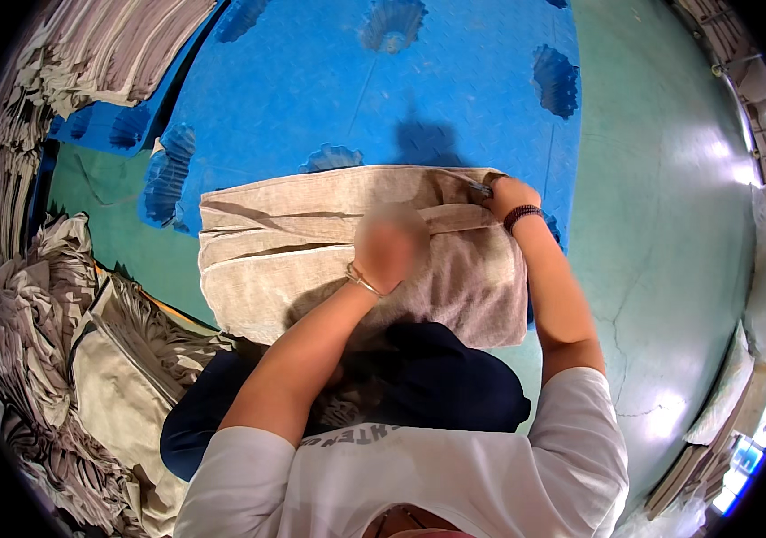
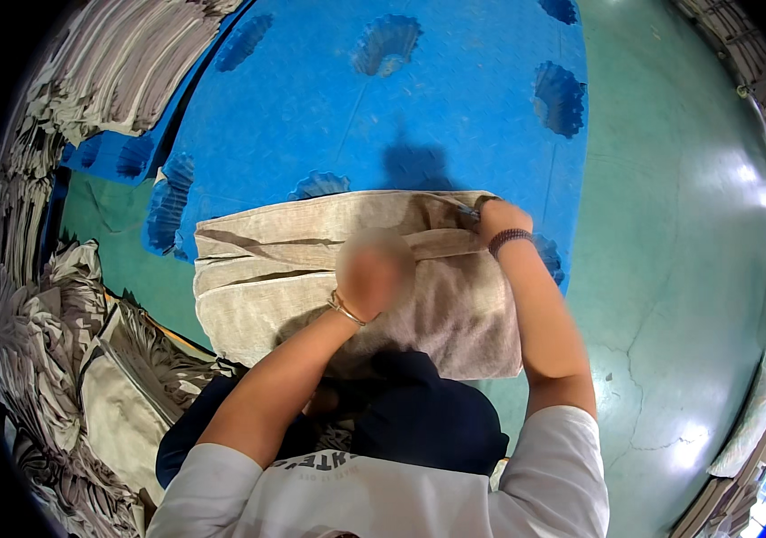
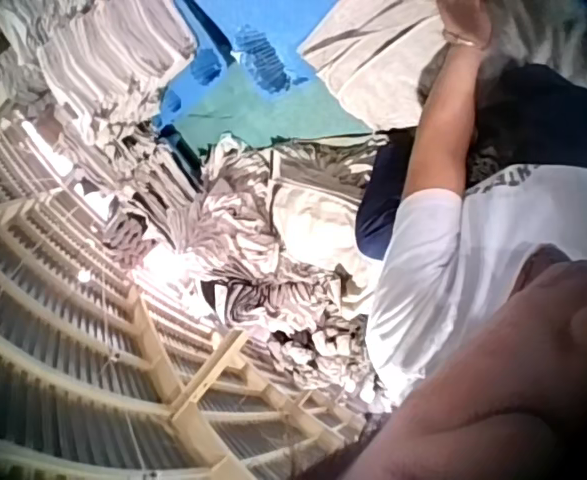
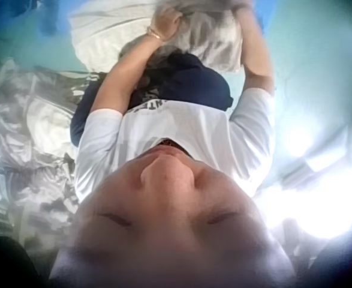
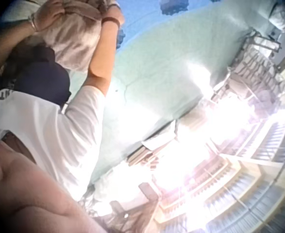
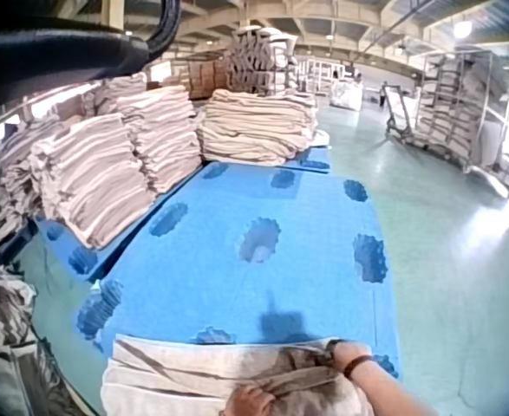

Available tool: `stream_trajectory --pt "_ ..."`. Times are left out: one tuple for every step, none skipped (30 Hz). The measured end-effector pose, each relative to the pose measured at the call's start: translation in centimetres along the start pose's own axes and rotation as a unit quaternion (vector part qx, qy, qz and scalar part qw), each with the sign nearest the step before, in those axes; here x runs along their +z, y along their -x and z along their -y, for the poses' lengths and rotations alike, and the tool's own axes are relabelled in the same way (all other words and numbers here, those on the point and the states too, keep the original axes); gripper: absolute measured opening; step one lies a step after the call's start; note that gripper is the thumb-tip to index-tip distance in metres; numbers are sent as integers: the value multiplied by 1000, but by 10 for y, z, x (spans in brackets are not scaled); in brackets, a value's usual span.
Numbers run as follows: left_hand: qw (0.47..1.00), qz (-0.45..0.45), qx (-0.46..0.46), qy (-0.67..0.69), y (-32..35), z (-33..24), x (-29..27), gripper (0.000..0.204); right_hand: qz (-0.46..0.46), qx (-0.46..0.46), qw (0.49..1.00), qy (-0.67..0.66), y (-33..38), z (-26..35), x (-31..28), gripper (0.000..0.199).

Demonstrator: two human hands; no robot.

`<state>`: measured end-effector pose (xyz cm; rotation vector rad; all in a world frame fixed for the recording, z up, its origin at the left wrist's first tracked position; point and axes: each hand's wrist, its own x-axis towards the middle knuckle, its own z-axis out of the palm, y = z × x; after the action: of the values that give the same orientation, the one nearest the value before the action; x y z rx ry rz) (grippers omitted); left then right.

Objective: The person unties a bundle of pillow covers, removes a tag using a small blade, shakes out an individual cover, and folds it into a smaller rectangle on a blue pallet.

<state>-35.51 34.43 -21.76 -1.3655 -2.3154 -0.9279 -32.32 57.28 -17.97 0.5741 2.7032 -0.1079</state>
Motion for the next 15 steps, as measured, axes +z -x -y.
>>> stream_trajectory --pt "1000 -3 -2 1 1 1 2 10 27 9 999 16 -7 -1 -1 18" --pt "1000 16 -12 -7 -3 -1 -1 8 53 19 998 33 -12 -1 -4 18" --pt "999 34 -22 -15 -6 -3 -4 7 23 0 999 30 -14 -3 -7 22" --pt "998 53 -31 -23 -10 -5 -7 5 -2 -21 1000 3 -16 -4 -11 23" --pt "997 59 -35 -24 -12 -5 -11 5 -27 -45 998 -25 -15 0 -23 23" --pt "997 66 -39 -23 -14 -7 -14 5 -50 -67 995 -51 -13 3 -34 23" --pt "996 73 -42 -23 -14 -7 -15 4 -37 -62 995 -70 -14 6 -44 22" --pt "999 41 -29 -6 -14 -7 -14 4 -13 -69 994 -86 -18 5 -45 21" --pt "1000 8 -17 11 -13 -7 -13 3 12 -77 992 -102 -22 2 -44 21" --pt "999 -24 -4 27 -12 -6 -12 3 37 -84 989 -117 -25 -1 -42 21" --pt "999 -21 -6 25 -13 -6 -11 3 35 -128 983 -124 -26 -7 -40 21" --pt "1000 -17 -7 23 -13 -6 -10 3 85 -143 982 -87 -28 -13 -39 22" --pt "1000 6 -14 18 -13 -6 -10 4 135 -157 977 -50 -31 -20 -40 24" --pt "999 31 -20 12 -14 -6 -12 6 185 -170 968 -13 -33 -22 -42 25" --pt "997 76 -31 3 -13 -7 -15 10 222 -175 959 35 -37 -25 -43 29"
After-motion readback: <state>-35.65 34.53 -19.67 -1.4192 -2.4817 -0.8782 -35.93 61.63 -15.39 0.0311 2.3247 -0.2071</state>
